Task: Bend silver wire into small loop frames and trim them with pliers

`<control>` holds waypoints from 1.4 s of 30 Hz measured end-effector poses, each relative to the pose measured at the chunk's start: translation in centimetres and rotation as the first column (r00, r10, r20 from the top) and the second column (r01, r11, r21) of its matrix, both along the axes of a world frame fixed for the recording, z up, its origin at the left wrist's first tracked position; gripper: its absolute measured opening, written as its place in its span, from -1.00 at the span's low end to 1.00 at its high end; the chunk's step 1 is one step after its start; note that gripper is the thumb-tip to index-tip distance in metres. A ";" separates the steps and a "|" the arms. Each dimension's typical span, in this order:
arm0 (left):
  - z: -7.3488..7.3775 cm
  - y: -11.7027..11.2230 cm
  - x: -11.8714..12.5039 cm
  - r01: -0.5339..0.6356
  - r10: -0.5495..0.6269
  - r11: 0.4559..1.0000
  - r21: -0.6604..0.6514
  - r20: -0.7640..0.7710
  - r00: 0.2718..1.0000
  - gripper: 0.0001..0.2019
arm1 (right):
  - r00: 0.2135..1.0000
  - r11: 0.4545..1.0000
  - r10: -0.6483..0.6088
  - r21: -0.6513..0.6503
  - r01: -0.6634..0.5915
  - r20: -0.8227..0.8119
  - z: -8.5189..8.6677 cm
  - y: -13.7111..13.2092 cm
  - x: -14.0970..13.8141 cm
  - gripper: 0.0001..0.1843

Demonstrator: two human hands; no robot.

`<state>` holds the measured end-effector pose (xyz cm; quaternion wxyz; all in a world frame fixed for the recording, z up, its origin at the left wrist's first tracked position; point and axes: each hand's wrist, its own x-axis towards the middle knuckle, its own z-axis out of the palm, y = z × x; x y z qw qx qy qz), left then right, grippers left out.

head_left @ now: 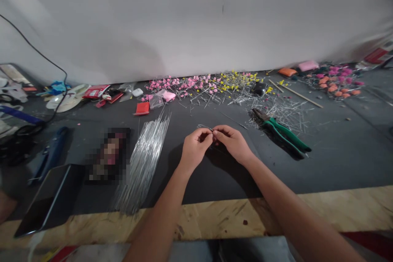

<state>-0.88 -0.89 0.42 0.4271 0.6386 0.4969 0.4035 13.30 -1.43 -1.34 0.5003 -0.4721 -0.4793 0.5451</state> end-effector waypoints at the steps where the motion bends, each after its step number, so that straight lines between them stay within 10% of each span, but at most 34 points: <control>1: 0.0 0.0 0.0 0.004 -0.004 1.000 -0.019 0.013 1.000 -0.87 | 1.000 1.000 0.002 0.001 -0.002 0.009 0.0 0.0 0.0 -0.78; 42: -0.3 -0.2 0.6 0.054 -0.052 0.991 -0.126 0.020 0.998 -0.84 | 0.999 0.999 0.044 -0.006 -0.044 0.007 -0.2 0.5 0.6 -0.81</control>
